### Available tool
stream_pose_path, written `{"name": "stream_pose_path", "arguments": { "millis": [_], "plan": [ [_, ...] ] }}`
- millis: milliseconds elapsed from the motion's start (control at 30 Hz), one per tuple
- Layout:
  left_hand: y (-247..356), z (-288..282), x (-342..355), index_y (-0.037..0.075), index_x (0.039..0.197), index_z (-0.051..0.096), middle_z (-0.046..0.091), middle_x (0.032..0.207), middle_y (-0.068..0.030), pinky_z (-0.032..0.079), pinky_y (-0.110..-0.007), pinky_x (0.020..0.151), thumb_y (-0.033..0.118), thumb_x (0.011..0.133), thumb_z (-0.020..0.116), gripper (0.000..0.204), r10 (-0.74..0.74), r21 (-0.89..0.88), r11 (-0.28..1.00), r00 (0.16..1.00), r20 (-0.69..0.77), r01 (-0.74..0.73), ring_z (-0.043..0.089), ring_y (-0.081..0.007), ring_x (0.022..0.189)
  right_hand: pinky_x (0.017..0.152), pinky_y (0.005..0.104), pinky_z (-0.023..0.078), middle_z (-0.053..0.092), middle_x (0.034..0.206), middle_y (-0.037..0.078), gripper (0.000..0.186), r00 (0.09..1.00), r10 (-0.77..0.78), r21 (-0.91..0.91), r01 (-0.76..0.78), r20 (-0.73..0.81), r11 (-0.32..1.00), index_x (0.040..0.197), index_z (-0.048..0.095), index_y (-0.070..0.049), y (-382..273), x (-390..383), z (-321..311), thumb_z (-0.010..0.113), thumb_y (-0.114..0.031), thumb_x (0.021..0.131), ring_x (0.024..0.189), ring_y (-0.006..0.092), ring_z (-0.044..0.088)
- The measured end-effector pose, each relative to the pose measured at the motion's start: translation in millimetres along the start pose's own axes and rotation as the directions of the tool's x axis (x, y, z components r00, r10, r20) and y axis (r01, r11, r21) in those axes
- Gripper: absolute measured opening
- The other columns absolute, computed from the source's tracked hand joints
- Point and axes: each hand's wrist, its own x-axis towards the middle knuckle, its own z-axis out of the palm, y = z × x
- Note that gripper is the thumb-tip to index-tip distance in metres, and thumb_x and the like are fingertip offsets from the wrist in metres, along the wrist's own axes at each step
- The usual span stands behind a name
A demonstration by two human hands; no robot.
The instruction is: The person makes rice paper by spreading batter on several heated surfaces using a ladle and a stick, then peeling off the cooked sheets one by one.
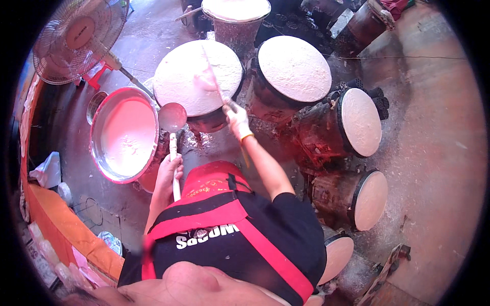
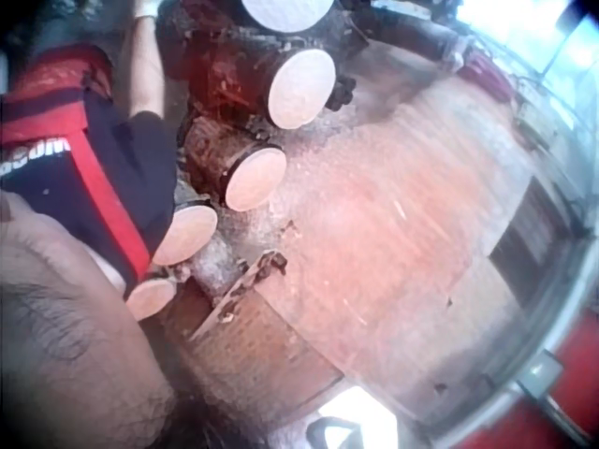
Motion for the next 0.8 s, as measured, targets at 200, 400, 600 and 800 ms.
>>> {"name": "stream_pose_path", "arguments": {
  "millis": [200,400,600,800],
  "plan": [
    [14,-10,17,0.007,0.089,0.044,0.044,0.071,0.001,0.029,-0.017,0.038,0.014,0.093,0.052,0.011,-0.05,0.046,0.998,0.998,0.044,0.048,0.037,-0.0038,0.05,0.035,0.021,0.024,0.044,0.057,-0.009,0.035,0.996,0.083,-0.165,-0.085,-0.019,0.983,0.123,0.059,-0.016,-29,-3,-17,0.062,-0.02,0.088,0.041,0.0022,0.032],
    [51,-15,116,0.007,0.084,0.041,0.039,0.064,0.0029,0.031,-0.02,0.038,0.013,0.093,0.049,0.014,0.065,0.24,0.967,0.994,0.092,-0.085,0.038,-0.0055,0.048,0.042,0.016,0.029,0.06,0.083,-0.007,0.035,0.998,-0.059,-0.119,0.054,-0.036,0.991,0.122,0.058,-0.007,4,-65,-42,0.062,-0.013,0.088,0.052,-0.0007,0.035],
    [41,44,177,-0.003,0.096,0.041,0.046,0.067,-0.006,0.04,-0.028,0.035,0.0,0.084,0.043,0.013,0.055,0.362,0.932,0.986,-0.159,0.006,0.046,-0.0134,0.046,0.033,0.0233,0.025,0.04,0.053,-0.005,0.035,0.971,0.24,0.097,-0.24,0.004,0.966,0.124,0.055,-0.026,30,-74,12,0.06,-0.03,0.09,0.034,0.0063,0.03],
    [94,35,146,0.0,0.09,0.039,0.041,0.067,-0.0012,0.033,-0.018,0.034,0.003,0.09,0.044,0.006,-0.262,-0.485,0.72,0.842,0.471,0.496,0.04,-0.0049,0.048,0.033,0.0226,0.02,0.038,0.052,-0.005,0.038,0.953,0.224,-0.036,-0.221,0.205,0.975,0.125,0.054,-0.025,-33,-72,10,0.06,-0.035,0.089,0.034,0.0065,0.028]
  ]
}}
